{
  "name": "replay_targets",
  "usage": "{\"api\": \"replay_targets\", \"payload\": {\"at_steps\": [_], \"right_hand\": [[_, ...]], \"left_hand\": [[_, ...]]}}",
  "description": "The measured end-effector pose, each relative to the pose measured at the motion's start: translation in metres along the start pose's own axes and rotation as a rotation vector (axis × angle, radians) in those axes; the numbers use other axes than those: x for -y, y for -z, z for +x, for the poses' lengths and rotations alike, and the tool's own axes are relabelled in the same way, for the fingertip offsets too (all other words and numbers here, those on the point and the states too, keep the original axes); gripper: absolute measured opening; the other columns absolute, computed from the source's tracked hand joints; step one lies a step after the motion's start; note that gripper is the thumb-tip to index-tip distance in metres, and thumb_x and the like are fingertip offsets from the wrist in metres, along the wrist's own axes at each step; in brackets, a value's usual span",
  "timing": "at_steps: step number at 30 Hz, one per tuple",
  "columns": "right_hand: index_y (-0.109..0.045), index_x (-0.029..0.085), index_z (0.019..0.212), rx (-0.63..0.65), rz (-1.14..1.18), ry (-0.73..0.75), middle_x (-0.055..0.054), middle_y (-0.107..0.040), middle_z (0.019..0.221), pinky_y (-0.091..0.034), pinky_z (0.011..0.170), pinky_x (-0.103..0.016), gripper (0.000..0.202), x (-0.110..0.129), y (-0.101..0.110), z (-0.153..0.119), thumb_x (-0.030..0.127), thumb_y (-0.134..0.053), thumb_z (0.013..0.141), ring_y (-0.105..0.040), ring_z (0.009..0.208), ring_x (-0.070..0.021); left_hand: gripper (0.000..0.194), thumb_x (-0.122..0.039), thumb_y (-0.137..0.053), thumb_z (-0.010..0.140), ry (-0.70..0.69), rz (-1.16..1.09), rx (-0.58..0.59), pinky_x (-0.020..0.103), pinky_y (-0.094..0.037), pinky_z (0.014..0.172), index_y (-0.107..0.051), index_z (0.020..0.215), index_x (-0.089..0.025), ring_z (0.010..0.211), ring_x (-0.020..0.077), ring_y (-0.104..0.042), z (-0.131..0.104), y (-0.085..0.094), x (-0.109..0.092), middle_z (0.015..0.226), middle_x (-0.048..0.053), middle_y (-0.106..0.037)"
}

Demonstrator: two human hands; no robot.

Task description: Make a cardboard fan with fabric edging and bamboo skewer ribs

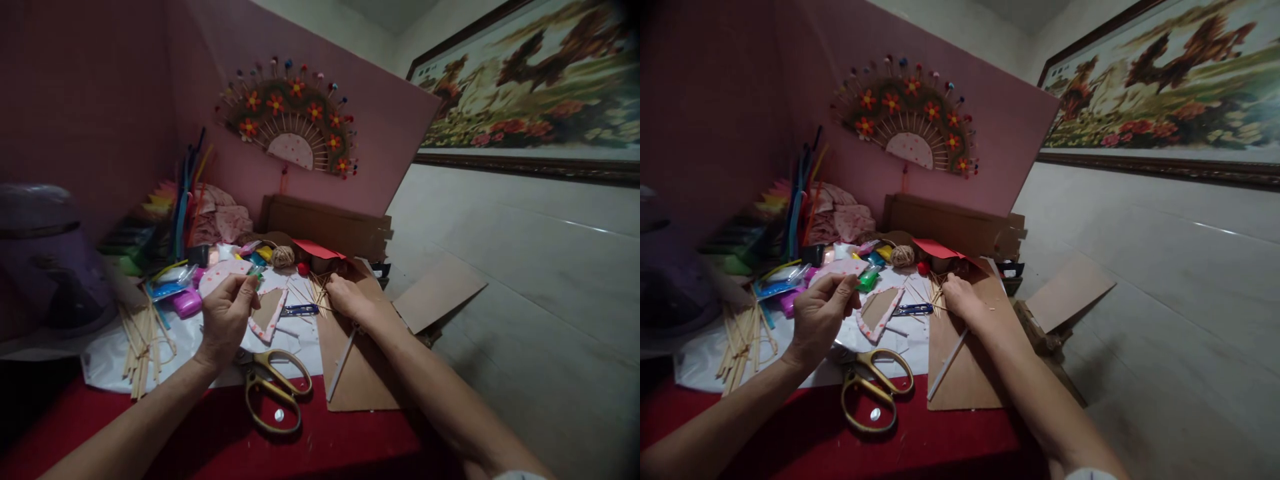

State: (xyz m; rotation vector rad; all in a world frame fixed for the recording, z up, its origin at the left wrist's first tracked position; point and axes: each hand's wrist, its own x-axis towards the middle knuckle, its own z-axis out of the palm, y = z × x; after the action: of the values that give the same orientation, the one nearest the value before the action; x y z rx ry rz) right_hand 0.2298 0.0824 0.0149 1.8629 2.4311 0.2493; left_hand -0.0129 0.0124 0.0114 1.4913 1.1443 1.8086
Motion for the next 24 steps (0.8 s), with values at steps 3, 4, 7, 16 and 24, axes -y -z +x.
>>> {"api": "replay_targets", "payload": {"at_steps": [3, 4, 7, 16, 24], "right_hand": [[-0.063, 0.012, 0.096, 0.026, -0.027, 0.051, -0.015, -0.060, 0.104, -0.039, 0.078, -0.026, 0.024, -0.004, -0.006, 0.011, 0.008, -0.042, 0.085, -0.056, 0.093, -0.0201], [-0.062, 0.012, 0.097, 0.025, -0.035, 0.060, -0.015, -0.060, 0.105, -0.039, 0.080, -0.027, 0.025, -0.007, -0.006, 0.014, 0.008, -0.040, 0.086, -0.056, 0.095, -0.0210], [-0.057, 0.010, 0.107, 0.002, -0.047, 0.042, -0.018, -0.059, 0.108, -0.039, 0.081, -0.030, 0.030, -0.021, -0.005, 0.026, 0.008, -0.034, 0.087, -0.055, 0.098, -0.0233], [-0.057, 0.012, 0.115, 0.069, -0.029, 0.040, -0.015, -0.059, 0.115, -0.042, 0.080, -0.028, 0.041, -0.038, -0.021, 0.056, 0.004, -0.047, 0.076, -0.056, 0.101, -0.0222], [-0.063, 0.014, 0.103, 0.114, -0.056, 0.050, -0.016, -0.062, 0.111, -0.043, 0.082, -0.032, 0.030, -0.038, -0.012, 0.049, 0.013, -0.049, 0.078, -0.055, 0.105, -0.0261]], "left_hand": [[0.025, -0.032, -0.055, 0.083, 0.023, -0.007, 0.021, 0.022, -0.033, 0.046, -0.055, 0.064, -0.017, 0.046, 0.0082, -0.041, -0.002, -0.002, 0.000, 0.052, -0.003, -0.051], [0.024, -0.033, -0.055, 0.083, 0.034, -0.013, 0.027, 0.022, -0.033, 0.045, -0.055, 0.064, -0.017, 0.046, 0.0082, -0.041, -0.003, -0.002, 0.000, 0.052, -0.003, -0.051], [0.024, -0.033, -0.055, 0.083, 0.069, -0.029, 0.038, 0.022, -0.033, 0.045, -0.055, 0.065, -0.017, 0.046, 0.0081, -0.041, -0.004, -0.004, -0.002, 0.051, -0.003, -0.051], [0.025, -0.035, -0.056, 0.082, 0.157, -0.059, 0.060, 0.021, -0.031, 0.041, -0.055, 0.064, -0.017, 0.042, 0.0072, -0.040, -0.005, -0.005, 0.000, 0.049, -0.004, -0.052], [0.024, -0.034, -0.058, 0.080, 0.200, -0.105, 0.061, 0.020, -0.031, 0.040, -0.055, 0.064, -0.016, 0.040, 0.0069, -0.040, -0.004, -0.006, -0.001, 0.047, -0.003, -0.052]]}}
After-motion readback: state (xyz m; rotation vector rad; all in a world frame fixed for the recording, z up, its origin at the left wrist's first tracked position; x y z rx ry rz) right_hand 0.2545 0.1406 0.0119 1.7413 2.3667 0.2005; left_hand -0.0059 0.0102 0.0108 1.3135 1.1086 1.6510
